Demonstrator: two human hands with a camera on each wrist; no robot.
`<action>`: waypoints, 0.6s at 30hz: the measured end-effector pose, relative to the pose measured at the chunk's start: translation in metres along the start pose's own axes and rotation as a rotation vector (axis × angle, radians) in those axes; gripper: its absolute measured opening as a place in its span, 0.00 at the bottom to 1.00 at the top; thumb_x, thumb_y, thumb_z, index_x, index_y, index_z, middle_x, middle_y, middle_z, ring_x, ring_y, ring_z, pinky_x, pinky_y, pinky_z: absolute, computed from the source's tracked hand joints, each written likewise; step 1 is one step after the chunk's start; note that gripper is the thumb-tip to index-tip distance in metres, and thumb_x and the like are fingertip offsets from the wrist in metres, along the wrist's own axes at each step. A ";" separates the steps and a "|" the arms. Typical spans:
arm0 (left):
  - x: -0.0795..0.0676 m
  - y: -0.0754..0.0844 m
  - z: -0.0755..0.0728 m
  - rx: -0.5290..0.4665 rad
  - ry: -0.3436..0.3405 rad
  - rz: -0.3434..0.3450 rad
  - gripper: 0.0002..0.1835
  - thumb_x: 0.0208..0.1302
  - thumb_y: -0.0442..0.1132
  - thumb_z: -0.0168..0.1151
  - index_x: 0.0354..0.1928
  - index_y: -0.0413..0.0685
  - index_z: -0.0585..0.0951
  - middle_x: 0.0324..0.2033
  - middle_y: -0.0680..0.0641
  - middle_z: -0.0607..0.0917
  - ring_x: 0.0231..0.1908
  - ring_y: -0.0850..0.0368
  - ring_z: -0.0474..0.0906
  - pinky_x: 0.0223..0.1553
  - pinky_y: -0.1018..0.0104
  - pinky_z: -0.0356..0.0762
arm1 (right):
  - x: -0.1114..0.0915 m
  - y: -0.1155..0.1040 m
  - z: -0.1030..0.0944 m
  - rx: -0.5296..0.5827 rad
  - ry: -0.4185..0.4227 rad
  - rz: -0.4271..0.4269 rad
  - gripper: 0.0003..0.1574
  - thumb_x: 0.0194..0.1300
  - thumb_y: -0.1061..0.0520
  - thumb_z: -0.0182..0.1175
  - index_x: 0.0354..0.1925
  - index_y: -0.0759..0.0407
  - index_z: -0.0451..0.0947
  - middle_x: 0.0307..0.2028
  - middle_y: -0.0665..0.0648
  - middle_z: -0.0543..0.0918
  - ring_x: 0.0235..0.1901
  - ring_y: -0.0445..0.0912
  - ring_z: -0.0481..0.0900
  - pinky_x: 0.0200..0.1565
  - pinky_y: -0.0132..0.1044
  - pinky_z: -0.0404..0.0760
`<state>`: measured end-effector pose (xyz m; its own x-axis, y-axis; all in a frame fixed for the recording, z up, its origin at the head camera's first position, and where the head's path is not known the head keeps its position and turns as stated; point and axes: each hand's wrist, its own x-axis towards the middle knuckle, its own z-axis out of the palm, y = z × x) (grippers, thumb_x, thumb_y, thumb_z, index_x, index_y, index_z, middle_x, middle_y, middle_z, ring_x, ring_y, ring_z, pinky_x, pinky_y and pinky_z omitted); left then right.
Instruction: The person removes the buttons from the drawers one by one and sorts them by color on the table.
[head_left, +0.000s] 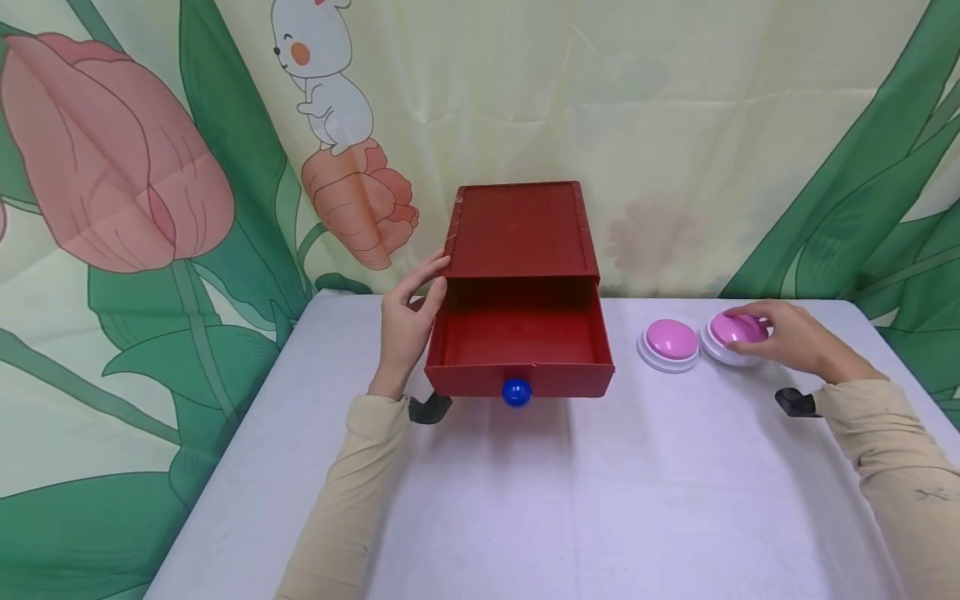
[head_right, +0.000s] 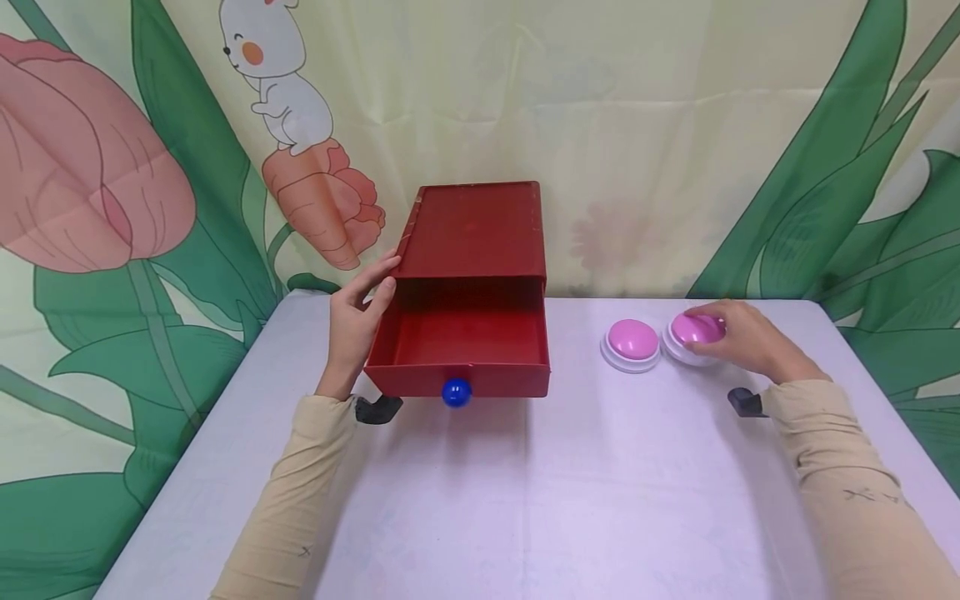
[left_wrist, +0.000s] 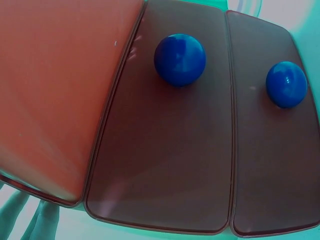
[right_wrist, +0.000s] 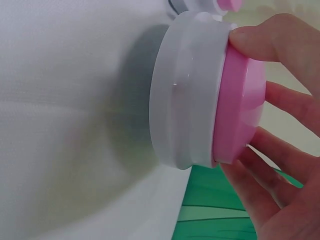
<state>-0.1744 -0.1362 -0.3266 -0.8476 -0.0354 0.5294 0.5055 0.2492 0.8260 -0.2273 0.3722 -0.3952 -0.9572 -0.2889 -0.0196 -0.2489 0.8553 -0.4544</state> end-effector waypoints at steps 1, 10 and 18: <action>0.001 -0.005 0.000 0.000 0.003 0.004 0.20 0.71 0.36 0.59 0.62 0.40 0.79 0.64 0.44 0.78 0.60 0.50 0.77 0.51 0.63 0.83 | 0.000 0.001 0.001 0.002 -0.006 0.003 0.41 0.58 0.48 0.73 0.61 0.70 0.74 0.54 0.74 0.77 0.52 0.68 0.73 0.46 0.53 0.81; 0.006 -0.033 0.001 -0.008 0.014 0.028 0.19 0.71 0.42 0.60 0.62 0.51 0.81 0.63 0.55 0.79 0.60 0.57 0.77 0.51 0.58 0.83 | -0.002 0.005 0.005 -0.002 -0.031 0.023 0.43 0.58 0.46 0.73 0.62 0.71 0.73 0.54 0.73 0.77 0.51 0.67 0.74 0.46 0.55 0.81; 0.005 -0.032 0.001 -0.009 0.018 0.016 0.19 0.70 0.41 0.60 0.62 0.50 0.80 0.64 0.54 0.79 0.60 0.57 0.76 0.52 0.57 0.83 | 0.001 0.005 0.010 -0.011 -0.015 0.014 0.43 0.57 0.45 0.73 0.61 0.70 0.74 0.52 0.71 0.79 0.50 0.66 0.76 0.43 0.49 0.80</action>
<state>-0.1952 -0.1436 -0.3501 -0.8362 -0.0485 0.5462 0.5210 0.2408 0.8189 -0.2278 0.3722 -0.4064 -0.9583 -0.2830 -0.0391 -0.2370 0.8641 -0.4441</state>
